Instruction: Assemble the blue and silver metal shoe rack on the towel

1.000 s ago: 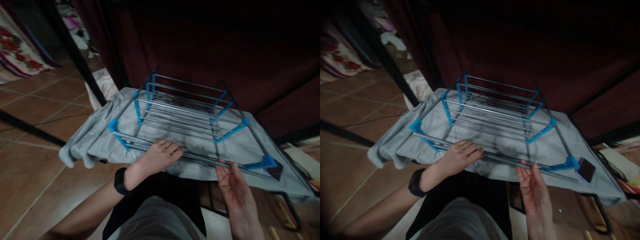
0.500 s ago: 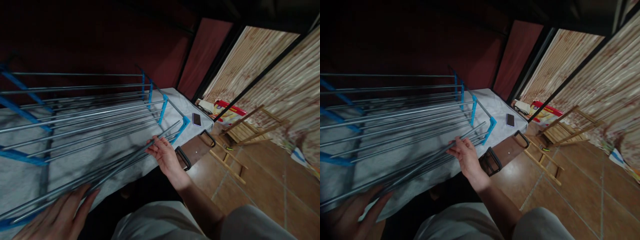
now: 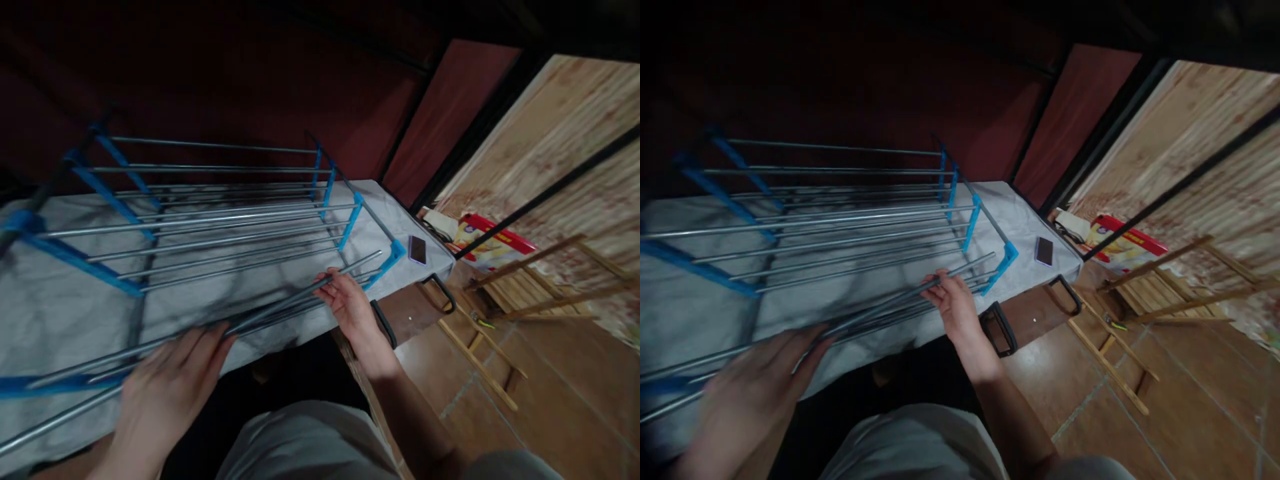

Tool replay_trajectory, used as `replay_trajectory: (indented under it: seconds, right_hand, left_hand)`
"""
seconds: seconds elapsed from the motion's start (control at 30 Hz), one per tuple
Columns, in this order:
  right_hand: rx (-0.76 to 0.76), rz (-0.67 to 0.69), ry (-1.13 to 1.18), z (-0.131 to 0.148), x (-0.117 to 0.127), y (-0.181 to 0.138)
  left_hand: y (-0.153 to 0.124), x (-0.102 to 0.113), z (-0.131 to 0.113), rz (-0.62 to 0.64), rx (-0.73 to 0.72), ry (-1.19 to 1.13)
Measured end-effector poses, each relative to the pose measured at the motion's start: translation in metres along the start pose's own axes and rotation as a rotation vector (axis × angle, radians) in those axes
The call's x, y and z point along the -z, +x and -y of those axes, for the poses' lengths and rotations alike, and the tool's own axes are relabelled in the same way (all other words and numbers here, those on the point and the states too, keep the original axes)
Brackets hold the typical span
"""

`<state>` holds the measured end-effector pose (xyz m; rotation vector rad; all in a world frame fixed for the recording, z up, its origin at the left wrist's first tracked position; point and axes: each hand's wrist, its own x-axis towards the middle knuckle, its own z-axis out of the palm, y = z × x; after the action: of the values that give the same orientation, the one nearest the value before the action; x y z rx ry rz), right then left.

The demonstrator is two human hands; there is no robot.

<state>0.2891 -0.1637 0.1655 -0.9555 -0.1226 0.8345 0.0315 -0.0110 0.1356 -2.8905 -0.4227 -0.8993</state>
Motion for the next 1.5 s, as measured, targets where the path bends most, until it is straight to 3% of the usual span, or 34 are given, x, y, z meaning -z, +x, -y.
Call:
replay_trajectory:
  seconds: [0.03,0.1,0.27,0.4,0.63,0.8,0.97,1.17,1.33,1.5]
  right_hand:
    - [-0.015,0.025,-0.003,0.000,0.003,0.003]
    - [-0.042,0.045,-0.011,0.000,0.007,0.009]
    - [-0.116,0.023,-0.053,-0.001,0.018,0.029]
    - [-0.128,0.000,-0.103,-0.002,0.026,0.036]
    - [-0.099,0.036,-0.167,-0.007,0.026,0.008]
    - [-0.174,-0.013,-0.173,-0.023,0.042,-0.026]
    - [-0.286,-0.034,-0.130,-0.045,0.072,-0.041]
    - [-0.397,-0.112,-0.135,-0.072,0.100,-0.026]
    - [-0.387,-0.100,-0.136,-0.089,0.112,-0.005]
    - [-0.356,-0.087,-0.150,-0.098,0.121,0.008]
  left_hand:
    - [0.006,0.001,-0.008,0.004,0.063,0.038]
    - [0.017,0.001,-0.016,0.018,0.048,0.096]
    - [0.032,0.006,-0.013,0.161,0.009,0.298]
    - [0.033,0.012,-0.014,0.180,0.001,0.368]
    - [0.001,0.023,-0.007,0.140,-0.051,0.351]
    - [-0.026,0.026,-0.013,0.159,-0.055,0.316]
    - [-0.045,0.010,-0.023,0.150,-0.116,0.297]
    - [-0.063,-0.026,-0.029,0.202,-0.101,0.184]
    - [-0.067,-0.047,-0.029,0.287,-0.063,0.164]
    - [-0.064,-0.054,-0.030,0.332,-0.045,0.192]
